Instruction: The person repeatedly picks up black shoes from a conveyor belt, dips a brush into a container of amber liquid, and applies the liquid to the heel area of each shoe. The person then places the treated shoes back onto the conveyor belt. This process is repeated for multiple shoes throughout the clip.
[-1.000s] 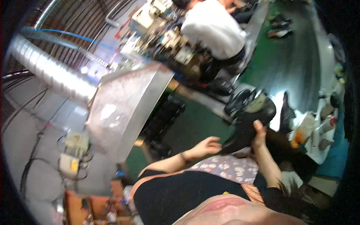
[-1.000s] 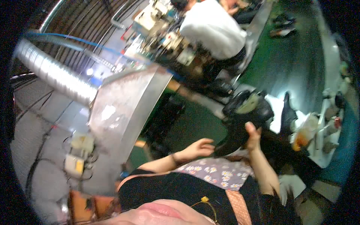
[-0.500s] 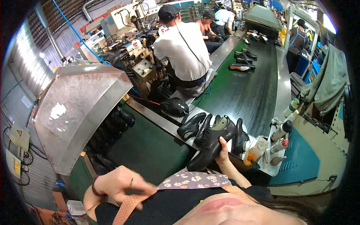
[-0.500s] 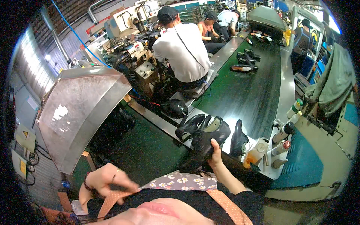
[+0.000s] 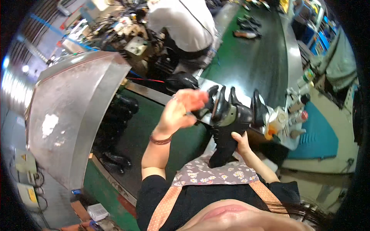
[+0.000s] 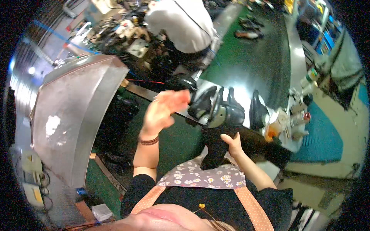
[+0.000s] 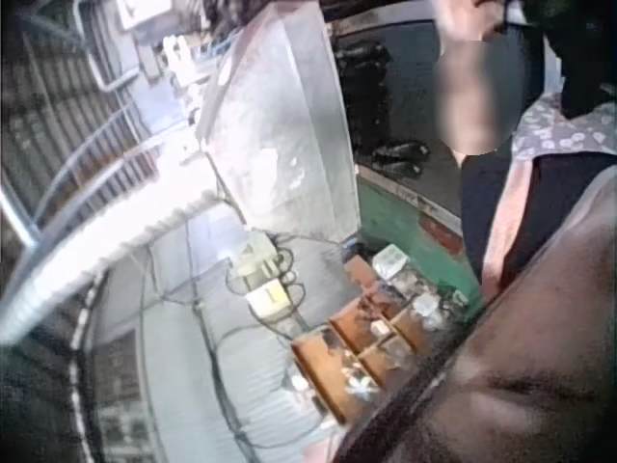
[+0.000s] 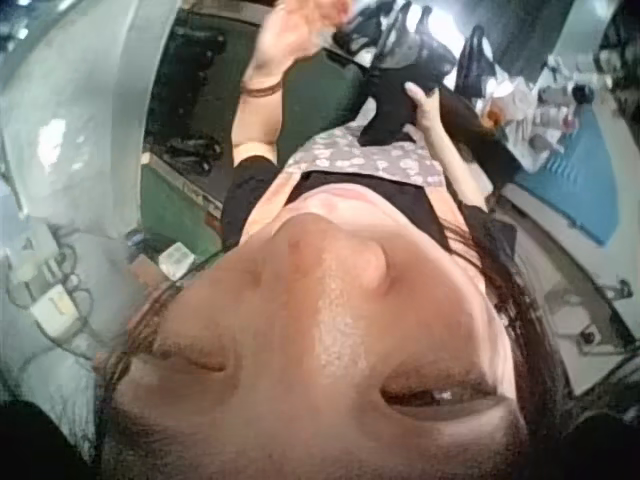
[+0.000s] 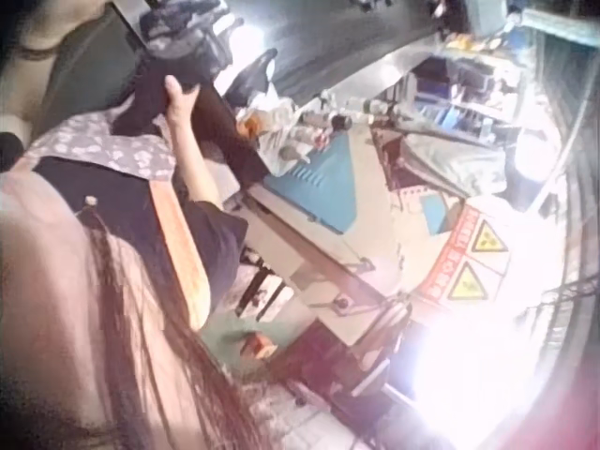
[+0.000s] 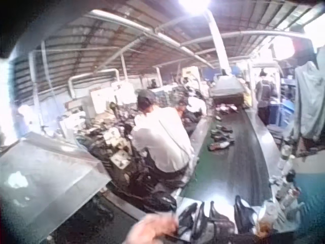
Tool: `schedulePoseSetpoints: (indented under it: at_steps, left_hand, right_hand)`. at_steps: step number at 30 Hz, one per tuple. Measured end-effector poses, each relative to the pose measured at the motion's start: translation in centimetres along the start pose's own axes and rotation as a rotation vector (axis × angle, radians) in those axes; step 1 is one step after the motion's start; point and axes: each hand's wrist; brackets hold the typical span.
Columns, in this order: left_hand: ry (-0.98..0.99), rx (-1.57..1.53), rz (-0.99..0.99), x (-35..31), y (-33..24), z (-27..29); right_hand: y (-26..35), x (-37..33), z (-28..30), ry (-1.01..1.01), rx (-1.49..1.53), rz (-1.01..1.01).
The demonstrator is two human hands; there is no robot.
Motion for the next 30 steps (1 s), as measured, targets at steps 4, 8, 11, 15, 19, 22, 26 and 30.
schedulePoseSetpoints:
  at_steps: [4,8,11,15,19,22,26,30]
  left_hand:
    - [0.164,0.397,0.552,-0.4,11.0,0.0]
    - [0.365,-0.035,0.727,-0.8,15.4,-3.9]
    - [0.296,0.072,0.683,0.6,14.2,-5.3]
    - [0.317,0.016,0.719,1.7,13.1,-5.9]
    - [0.310,0.058,0.788,0.8,13.4,-5.2]
    - [0.277,0.202,0.920,0.4,15.7,-4.3]
    - [0.245,0.273,0.985,0.8,19.0,-4.2]
    - [0.140,0.280,0.994,-2.9,14.6,-1.9]
  right_hand:
    - [3.4,-2.6,-0.5,0.004,-0.228,0.061]
    - [3.7,-4.4,0.4,-0.025,-0.342,0.051]
    - [5.0,-5.0,-0.1,-0.042,-0.477,0.121]
    - [4.4,-5.9,0.1,-0.040,-0.699,0.073]
    - [4.1,-6.2,2.8,0.063,-0.881,0.189]
    - [1.8,-5.3,9.4,-0.406,-0.223,-0.095]
    - [0.0,-5.7,24.4,-1.164,0.266,-0.412]
    - [-2.0,-6.6,25.9,-1.077,0.460,-0.578]
Point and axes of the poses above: each hand's wrist, its own x-axis towards the middle knuckle, its own z-axis out of the back of the hand, y = z × x, and after that the axes turned 2 degrees about -z, right-handed
